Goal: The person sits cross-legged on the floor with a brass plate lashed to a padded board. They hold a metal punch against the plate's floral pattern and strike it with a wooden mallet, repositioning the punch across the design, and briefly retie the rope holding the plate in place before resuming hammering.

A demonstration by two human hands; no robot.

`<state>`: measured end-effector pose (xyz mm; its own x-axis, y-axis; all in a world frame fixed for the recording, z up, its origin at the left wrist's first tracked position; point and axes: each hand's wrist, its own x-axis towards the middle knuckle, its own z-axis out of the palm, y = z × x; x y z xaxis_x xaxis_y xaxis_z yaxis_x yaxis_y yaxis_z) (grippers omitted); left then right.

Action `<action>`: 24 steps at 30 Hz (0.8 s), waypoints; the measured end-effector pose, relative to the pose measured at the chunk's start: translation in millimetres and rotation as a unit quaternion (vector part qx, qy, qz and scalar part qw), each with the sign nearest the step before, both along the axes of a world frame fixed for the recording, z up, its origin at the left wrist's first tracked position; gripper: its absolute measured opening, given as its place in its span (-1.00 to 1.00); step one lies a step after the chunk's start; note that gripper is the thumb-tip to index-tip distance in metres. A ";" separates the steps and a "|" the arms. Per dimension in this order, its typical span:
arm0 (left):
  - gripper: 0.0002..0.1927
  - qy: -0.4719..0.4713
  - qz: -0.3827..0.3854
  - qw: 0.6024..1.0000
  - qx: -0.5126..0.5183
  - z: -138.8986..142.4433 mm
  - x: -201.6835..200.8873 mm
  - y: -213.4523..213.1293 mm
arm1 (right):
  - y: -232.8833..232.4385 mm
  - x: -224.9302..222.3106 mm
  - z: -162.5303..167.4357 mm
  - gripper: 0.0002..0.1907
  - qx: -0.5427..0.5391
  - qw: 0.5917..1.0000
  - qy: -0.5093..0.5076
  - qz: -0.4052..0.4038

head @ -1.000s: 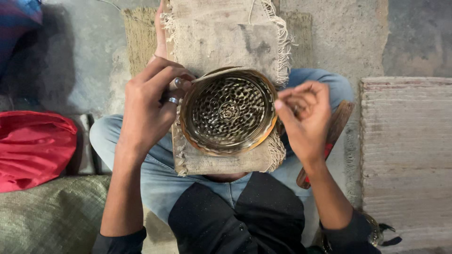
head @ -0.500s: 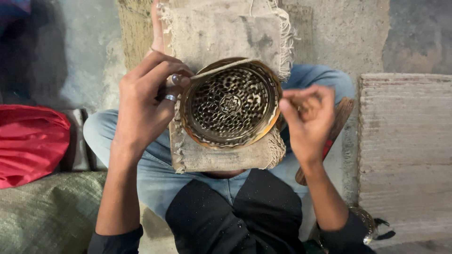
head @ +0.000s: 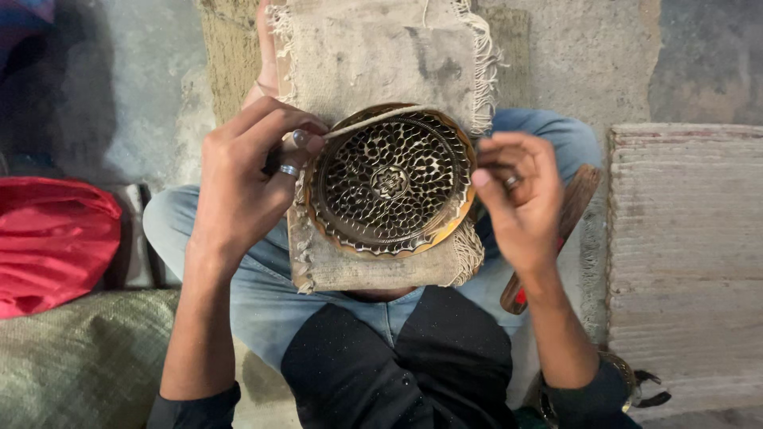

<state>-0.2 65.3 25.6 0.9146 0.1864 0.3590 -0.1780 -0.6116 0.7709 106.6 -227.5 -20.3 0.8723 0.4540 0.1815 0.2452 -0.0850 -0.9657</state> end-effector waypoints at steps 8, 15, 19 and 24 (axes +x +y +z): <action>-0.73 0.030 0.013 0.999 -0.005 -2.9 0.2 2.1 | 21.3 23.8 36.9 -0.71 -0.236 0.928 -0.282 0.054; -0.77 0.016 0.022 1.000 0.011 -1.0 -5.6 3.4 | 11.5 31.2 19.0 -0.79 -0.133 0.984 -0.110 0.038; -0.81 -0.046 0.056 0.997 0.042 -2.0 -2.1 12.4 | -5.5 10.9 6.1 -0.74 -0.046 0.998 -0.008 -0.031; -0.83 -0.130 0.070 0.977 0.157 -3.0 49.6 29.1 | -17.9 -16.7 -10.2 -0.66 -0.006 0.993 0.114 -0.016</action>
<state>49.5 94.4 22.6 0.7591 0.1458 0.6344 -0.2403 -0.8430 0.4812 89.9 -245.4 -30.5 0.9037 0.4272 -0.0280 0.0173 -0.1017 -0.9947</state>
